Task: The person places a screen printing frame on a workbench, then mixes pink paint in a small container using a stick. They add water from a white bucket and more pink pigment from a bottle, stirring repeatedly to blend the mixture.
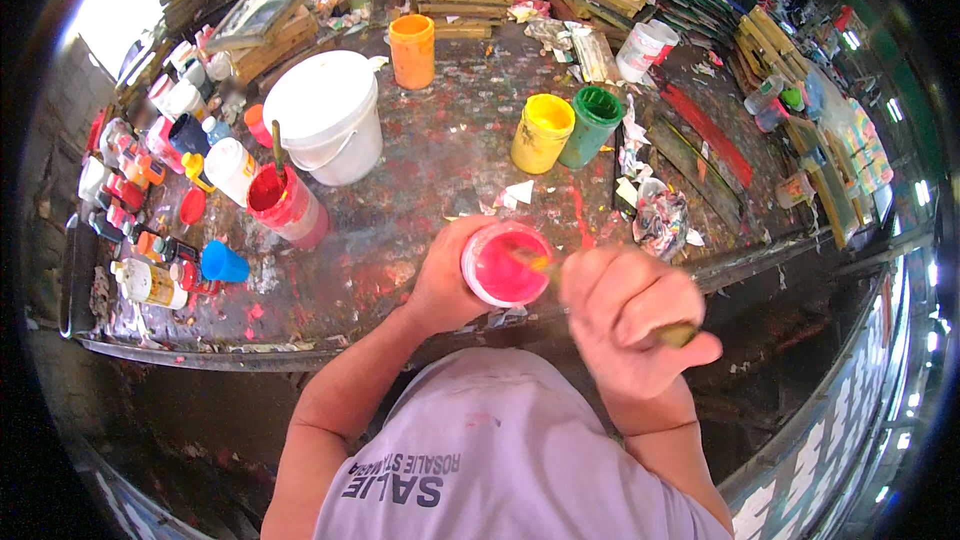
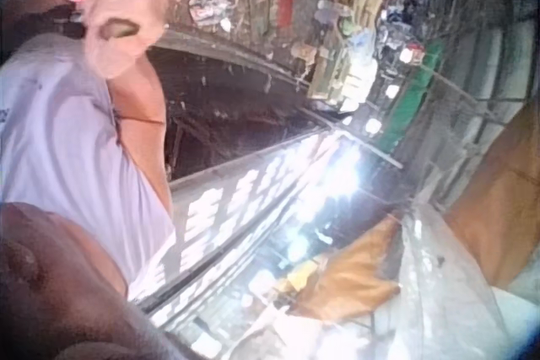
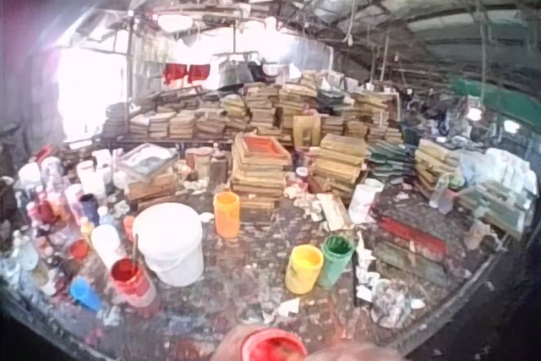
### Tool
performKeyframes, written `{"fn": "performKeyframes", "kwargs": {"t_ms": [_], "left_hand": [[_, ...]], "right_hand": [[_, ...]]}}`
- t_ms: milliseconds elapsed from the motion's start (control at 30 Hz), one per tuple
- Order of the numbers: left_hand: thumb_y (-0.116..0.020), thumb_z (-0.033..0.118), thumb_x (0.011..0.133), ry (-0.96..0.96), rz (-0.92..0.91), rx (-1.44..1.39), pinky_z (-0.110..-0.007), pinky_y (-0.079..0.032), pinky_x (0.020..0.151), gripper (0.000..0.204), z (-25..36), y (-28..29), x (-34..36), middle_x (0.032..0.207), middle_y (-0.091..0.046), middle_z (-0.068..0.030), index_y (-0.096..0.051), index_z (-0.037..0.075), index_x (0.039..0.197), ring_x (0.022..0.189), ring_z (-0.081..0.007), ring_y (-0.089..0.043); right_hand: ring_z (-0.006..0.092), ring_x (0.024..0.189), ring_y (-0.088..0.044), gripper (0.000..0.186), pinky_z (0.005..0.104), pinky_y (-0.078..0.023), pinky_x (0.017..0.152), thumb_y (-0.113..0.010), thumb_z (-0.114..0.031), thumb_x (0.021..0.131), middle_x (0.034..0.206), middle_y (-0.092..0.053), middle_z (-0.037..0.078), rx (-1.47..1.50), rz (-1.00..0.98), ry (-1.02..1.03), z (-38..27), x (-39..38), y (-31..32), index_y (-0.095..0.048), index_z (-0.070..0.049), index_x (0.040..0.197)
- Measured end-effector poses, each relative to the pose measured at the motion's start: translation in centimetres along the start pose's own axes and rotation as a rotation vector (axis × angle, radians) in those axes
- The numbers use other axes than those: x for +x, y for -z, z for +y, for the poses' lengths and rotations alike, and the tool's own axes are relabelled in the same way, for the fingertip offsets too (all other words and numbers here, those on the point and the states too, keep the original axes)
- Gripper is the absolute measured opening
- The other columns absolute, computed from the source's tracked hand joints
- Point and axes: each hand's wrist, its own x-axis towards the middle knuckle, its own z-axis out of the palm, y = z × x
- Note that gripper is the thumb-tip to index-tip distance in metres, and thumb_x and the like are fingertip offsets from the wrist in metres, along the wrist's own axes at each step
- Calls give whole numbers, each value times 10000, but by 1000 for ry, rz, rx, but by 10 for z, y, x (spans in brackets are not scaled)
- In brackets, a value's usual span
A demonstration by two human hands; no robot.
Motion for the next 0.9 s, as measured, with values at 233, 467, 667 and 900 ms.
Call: {"fn": "performKeyframes", "kwargs": {"t_ms": [233, 467, 667, 900], "left_hand": [[-1142, 266, 695, 152, 32, -260, -432, -557, 1206, 1004, -12, -29, -1, 1448, -731, -126, -610, 68, 1523, 1374, -276, -712], [-1087, 116, 685, 333, -41, -419, -442, -497, 1294, 1116, -40, -73, 22, 1580, -668, -136, -509, 23, 1635, 1469, -256, -657], [-903, 59, 946, 511, 576, -838, -453, -616, 1115, 585, -77, -32, 8, 1471, -682, -129, -653, 50, 1475, 1293, -282, -701], [-642, 237, 1188, 658, 1356, -1222, -486, -544, 1218, 391, -153, 121, 71, 1443, -581, -125, -552, -7, 1480, 1356, -317, -648]], "right_hand": [[236, 672, -626, 705, 420, -514, 602, -469, -714, 1186, 780, -627, 88, -48, -74, -98, 6, -8, 27, -616, -74, 930], [228, 767, -596, 482, 418, -572, 725, -518, -514, 1246, 894, -569, 110, -183, 448, 5, 56, -15, 70, -568, -54, 1111], [299, 973, -713, 620, 480, -621, 922, -517, -586, 1223, 1135, -713, 202, -308, 439, -165, 44, -30, 109, -642, 13, 1323], [347, 1155, -772, 726, 481, -602, 1026, -527, -603, 1210, 1281, -769, 222, -369, 684, -63, 13, -39, 174, -646, 66, 1466]]}}
